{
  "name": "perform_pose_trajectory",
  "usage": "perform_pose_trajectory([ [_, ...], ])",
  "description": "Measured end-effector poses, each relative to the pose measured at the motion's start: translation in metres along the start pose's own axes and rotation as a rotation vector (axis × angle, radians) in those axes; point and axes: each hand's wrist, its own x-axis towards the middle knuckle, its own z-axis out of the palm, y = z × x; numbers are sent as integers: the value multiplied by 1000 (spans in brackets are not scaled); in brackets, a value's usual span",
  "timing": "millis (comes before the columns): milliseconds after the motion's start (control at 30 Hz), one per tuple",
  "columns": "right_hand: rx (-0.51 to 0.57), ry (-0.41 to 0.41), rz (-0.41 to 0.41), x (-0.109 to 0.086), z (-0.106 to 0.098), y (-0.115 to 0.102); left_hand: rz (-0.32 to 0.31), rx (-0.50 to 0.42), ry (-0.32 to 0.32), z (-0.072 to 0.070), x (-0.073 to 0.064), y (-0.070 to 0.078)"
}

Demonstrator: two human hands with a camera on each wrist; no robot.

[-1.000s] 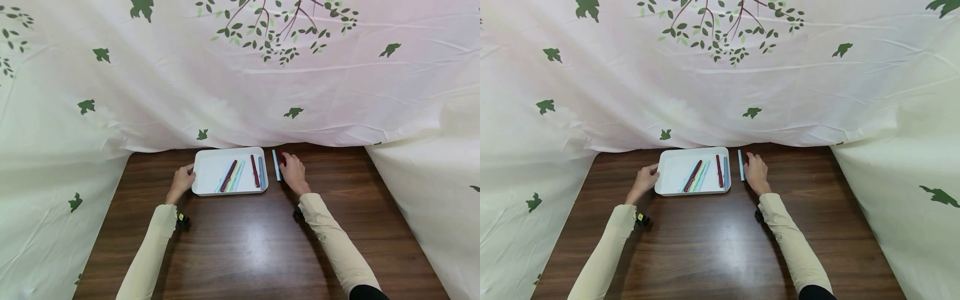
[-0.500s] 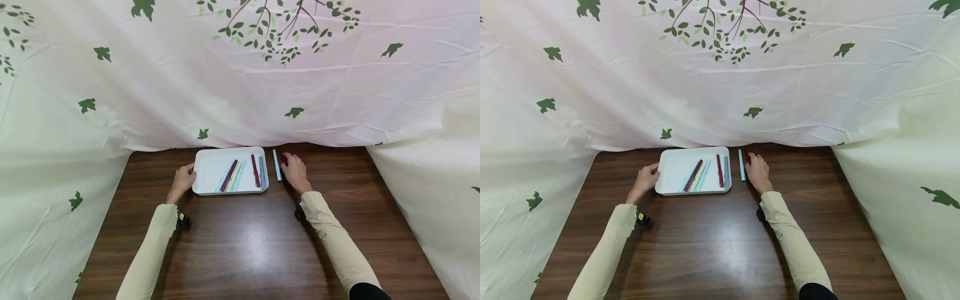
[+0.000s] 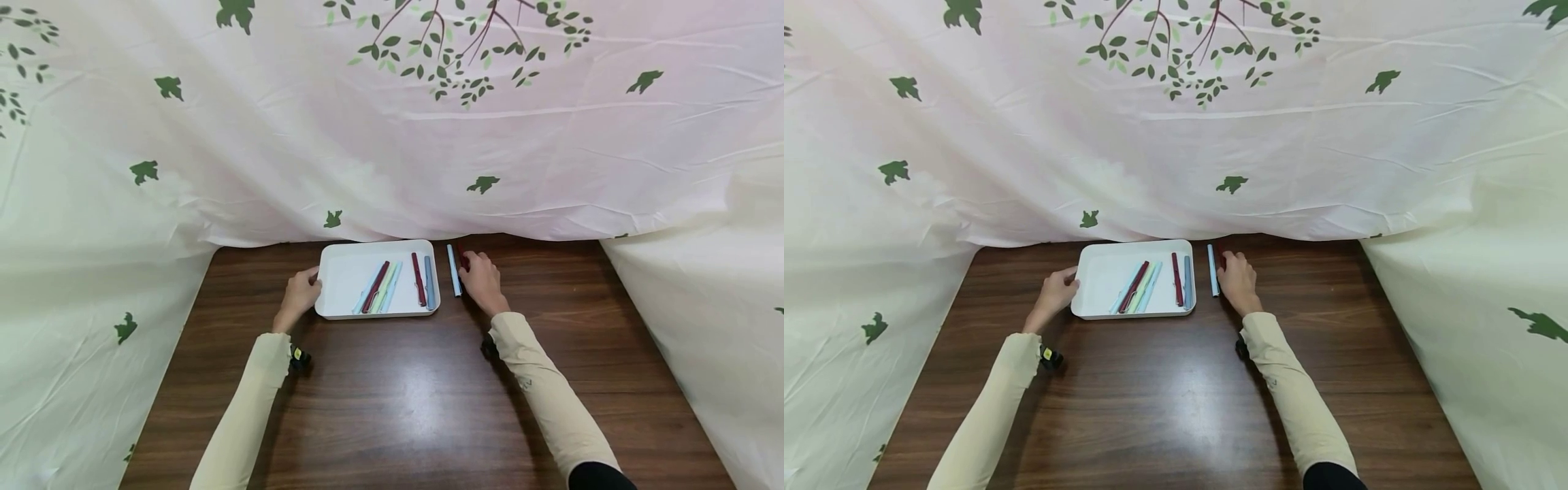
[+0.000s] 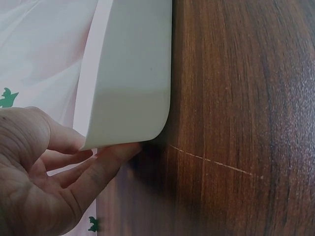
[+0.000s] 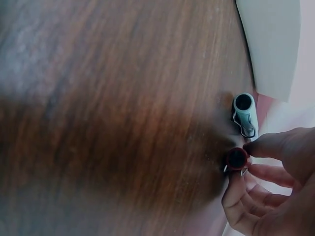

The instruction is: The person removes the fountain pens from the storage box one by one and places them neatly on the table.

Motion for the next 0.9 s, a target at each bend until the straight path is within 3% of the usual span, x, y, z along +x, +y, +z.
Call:
perform_pose_trajectory([
  [567,-56,-60,52,1,-5,0,1,-21,-19,2,2,0],
  [900,-35,-5,46,1,-7,-5,3,-25,-6,0,1,1],
])
